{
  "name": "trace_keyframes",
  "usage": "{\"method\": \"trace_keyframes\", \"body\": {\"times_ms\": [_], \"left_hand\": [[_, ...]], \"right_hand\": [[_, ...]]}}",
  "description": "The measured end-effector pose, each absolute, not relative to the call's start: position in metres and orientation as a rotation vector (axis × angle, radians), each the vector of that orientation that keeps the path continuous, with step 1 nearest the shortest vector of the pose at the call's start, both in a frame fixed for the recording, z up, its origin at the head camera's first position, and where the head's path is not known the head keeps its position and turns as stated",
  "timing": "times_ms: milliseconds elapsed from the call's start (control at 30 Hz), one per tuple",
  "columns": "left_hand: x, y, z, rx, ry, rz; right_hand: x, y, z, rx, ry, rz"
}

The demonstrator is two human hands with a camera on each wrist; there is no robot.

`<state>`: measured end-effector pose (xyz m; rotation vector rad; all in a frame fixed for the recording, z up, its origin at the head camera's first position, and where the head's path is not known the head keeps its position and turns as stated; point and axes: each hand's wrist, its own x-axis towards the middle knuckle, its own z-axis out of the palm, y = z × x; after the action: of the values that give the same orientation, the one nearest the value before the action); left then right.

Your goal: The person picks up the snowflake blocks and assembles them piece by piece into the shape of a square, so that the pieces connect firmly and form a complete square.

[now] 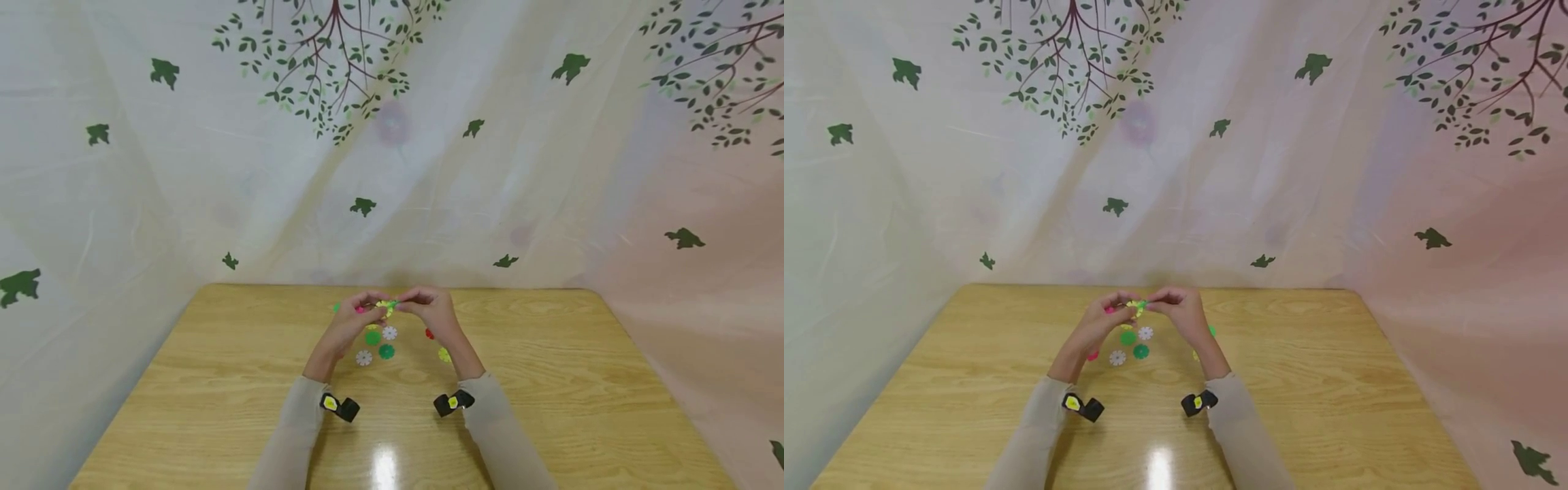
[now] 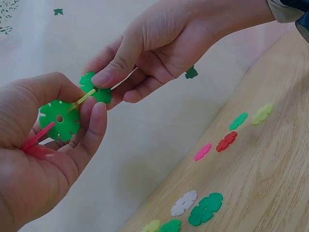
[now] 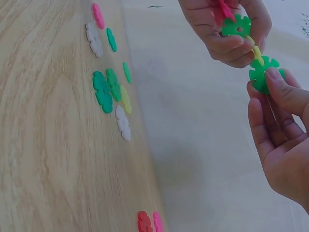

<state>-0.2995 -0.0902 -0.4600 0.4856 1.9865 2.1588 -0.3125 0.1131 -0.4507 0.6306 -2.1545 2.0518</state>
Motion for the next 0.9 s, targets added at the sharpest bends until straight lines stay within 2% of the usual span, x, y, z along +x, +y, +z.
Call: {"method": "trace_keyframes", "body": {"times_ms": [467, 900], "left_hand": [[-0.300, -0.086, -0.460, 0.381, 1.995, 2.221], [-0.300, -0.081, -0.460, 0.449, 1.900, 2.305]], "right_hand": [[-0.315, 0.114, -0.453, 0.586, -2.173, 2.015], [-0.313, 0.103, -0.454, 0.443, -2.078, 2.058]]}}
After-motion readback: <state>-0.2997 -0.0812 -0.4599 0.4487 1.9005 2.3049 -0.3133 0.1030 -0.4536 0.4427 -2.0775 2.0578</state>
